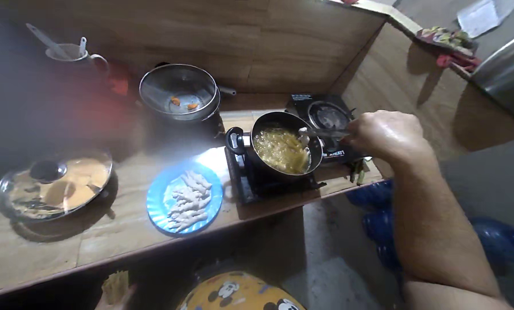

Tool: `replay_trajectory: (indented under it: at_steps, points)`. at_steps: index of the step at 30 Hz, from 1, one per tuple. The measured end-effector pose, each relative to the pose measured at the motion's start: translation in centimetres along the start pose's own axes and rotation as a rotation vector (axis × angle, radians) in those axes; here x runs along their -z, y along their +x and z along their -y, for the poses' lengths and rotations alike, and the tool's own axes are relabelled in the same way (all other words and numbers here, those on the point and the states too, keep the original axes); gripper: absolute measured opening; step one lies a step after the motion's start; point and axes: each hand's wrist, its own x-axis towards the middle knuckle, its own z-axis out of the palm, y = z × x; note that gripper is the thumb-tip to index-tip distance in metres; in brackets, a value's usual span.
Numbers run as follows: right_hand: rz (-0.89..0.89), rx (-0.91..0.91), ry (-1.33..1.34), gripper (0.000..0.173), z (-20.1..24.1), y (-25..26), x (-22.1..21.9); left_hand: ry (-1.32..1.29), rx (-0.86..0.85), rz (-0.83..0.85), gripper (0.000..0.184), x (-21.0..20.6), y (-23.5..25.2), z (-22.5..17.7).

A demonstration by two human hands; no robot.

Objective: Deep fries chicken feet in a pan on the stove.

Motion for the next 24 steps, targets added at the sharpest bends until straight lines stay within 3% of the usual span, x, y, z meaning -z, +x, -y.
replay_trajectory:
  at_steps: [6,12,16,19,24]
  points:
    - [0.122,0.009,0.000,0.033,3.5,4.4,-1.9,0.008,0.002,-0.018,0.074,0.3,-1.2,-1.2]
    - [-0.026,-0.009,0.141,0.044,4.0,4.6,-1.2,-0.025,0.063,-0.063,0.075,0.8,-2.6,-0.9]
    - [-0.153,0.308,0.317,0.042,5.8,-0.8,-1.0,-0.043,0.123,-0.089,0.072,0.6,-3.1,-0.4]
    - [-0.162,0.602,0.270,0.029,10.8,-5.1,-4.7,-0.051,0.123,-0.097,0.072,0.4,-3.3,-0.1]
    - [0.163,0.663,0.117,0.023,18.2,-5.5,-9.6,-0.092,0.135,-0.130,0.069,0.1,-3.4,0.4]
